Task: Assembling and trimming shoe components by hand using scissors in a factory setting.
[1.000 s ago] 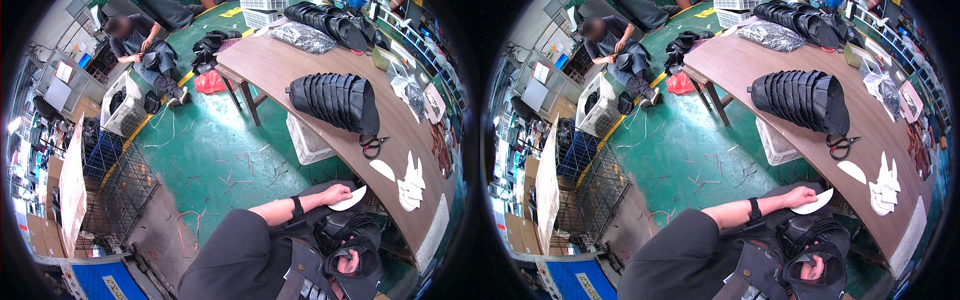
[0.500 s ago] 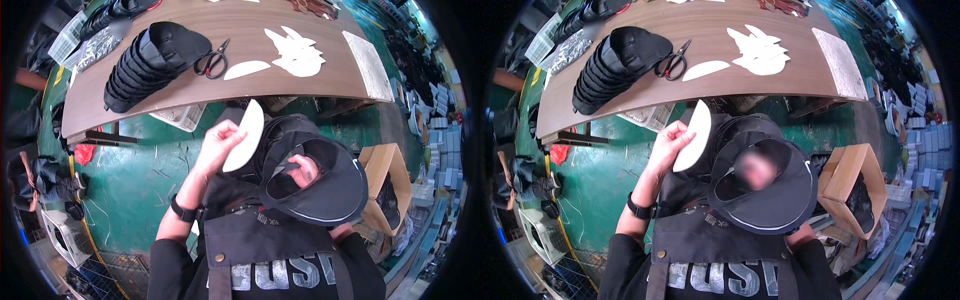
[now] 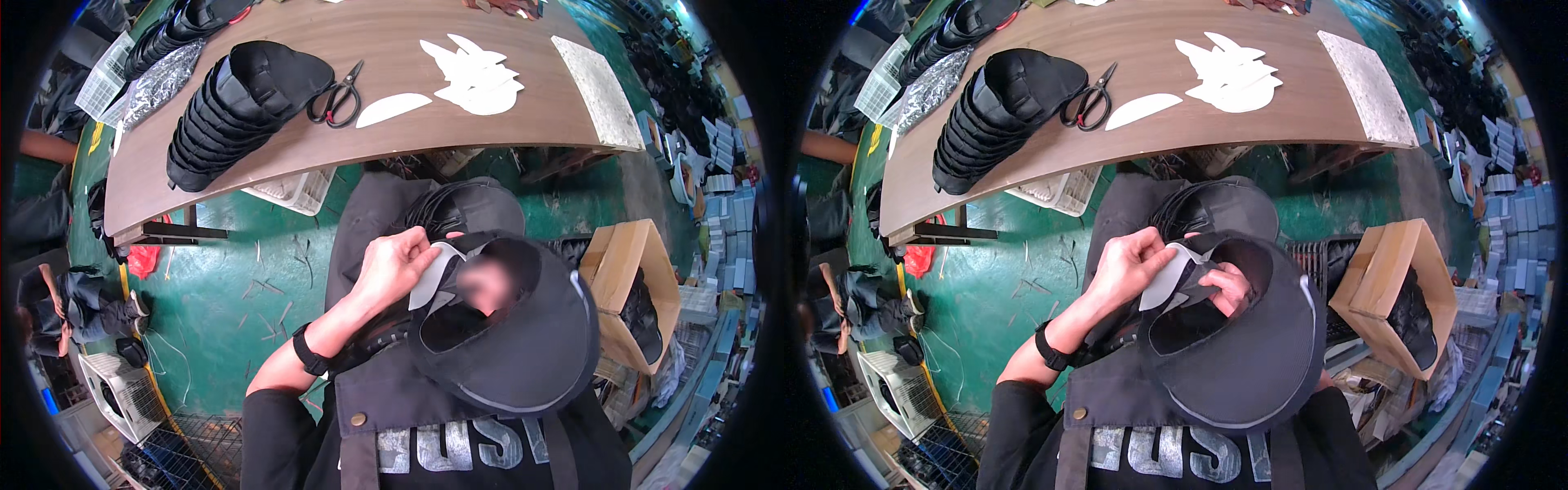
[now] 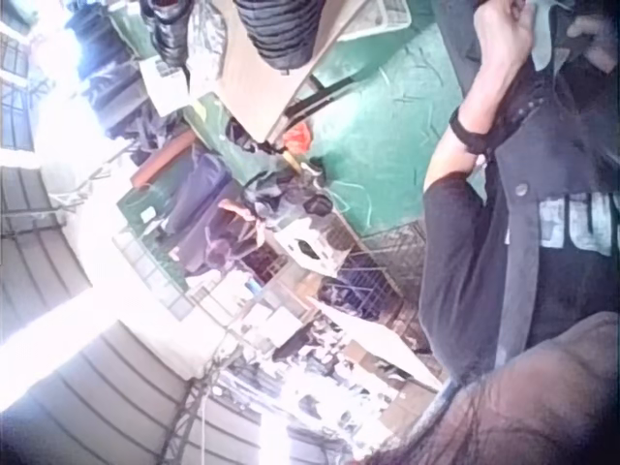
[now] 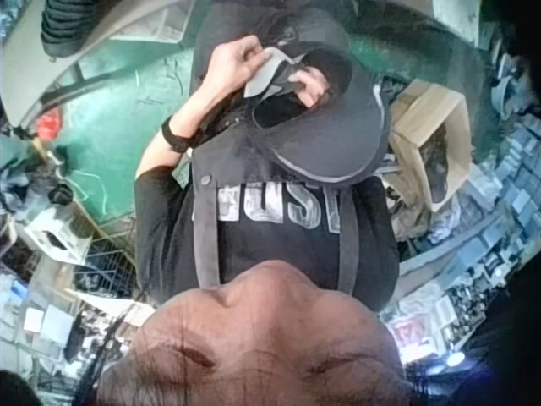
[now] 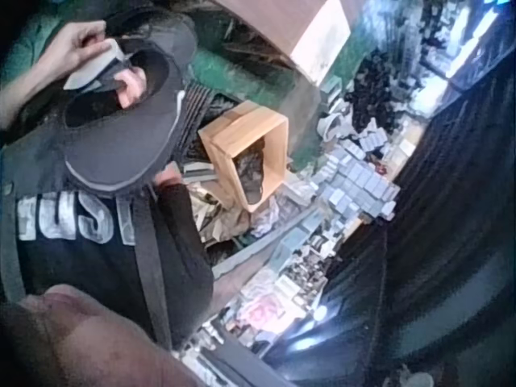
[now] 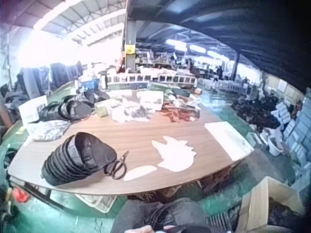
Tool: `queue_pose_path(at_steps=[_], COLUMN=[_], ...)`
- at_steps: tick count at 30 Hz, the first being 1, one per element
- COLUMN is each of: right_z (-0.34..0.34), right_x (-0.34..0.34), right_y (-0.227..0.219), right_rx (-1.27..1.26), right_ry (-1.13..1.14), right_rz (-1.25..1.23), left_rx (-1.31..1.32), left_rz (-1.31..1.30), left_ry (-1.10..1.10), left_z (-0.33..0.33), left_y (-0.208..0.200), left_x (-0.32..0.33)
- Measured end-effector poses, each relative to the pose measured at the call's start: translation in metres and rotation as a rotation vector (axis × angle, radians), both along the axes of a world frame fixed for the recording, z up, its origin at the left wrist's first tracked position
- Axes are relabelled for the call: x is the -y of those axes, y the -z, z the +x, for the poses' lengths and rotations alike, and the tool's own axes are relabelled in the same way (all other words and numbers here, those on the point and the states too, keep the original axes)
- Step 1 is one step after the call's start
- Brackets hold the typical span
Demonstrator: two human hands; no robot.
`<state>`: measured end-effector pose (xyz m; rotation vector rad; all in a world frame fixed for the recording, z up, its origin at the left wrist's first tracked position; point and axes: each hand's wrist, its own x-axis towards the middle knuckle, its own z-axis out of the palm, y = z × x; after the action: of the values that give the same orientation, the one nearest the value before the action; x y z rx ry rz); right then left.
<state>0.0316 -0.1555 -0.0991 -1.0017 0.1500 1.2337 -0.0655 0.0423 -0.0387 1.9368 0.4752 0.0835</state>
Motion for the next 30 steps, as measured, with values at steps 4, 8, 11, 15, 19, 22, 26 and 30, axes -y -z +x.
queue_pose_path(at_steps=[4,8,11,15,19,22,26,30], right_z=[-0.004,-0.007,-0.006,-0.008,-0.004,-0.005,-0.011,-0.005], right_x=[0.020,0.011,0.000,-0.015,0.003,0.006,-0.011,-0.012], right_y=[0.034,0.034,-0.003,-0.044,-0.024,-0.024,-0.041,-0.039], right_rx=[0.108,-0.031,0.009,0.064,0.003,-0.004,0.097,0.199], right_ry=[0.033,0.042,-0.021,-0.027,-0.096,-0.129,-0.046,-0.125], right_rz=[-0.049,0.134,0.089,0.135,0.019,0.050,0.230,0.174], left_rx=[-0.070,0.087,0.367,0.427,0.432,0.408,0.350,0.263], left_rz=[-0.095,0.279,0.309,0.478,0.494,0.417,0.019,-0.165], left_ry=[-0.063,0.123,0.131,0.173,0.155,0.152,0.099,0.079], left_z=[-0.004,-0.003,0.000,0.007,0.009,0.009,0.006,0.007], left_y=[0.005,0.001,-0.013,-0.017,-0.016,-0.013,-0.006,-0.009], left_x=[-0.003,-0.008,0.000,0.000,0.000,0.004,0.006,0.000])
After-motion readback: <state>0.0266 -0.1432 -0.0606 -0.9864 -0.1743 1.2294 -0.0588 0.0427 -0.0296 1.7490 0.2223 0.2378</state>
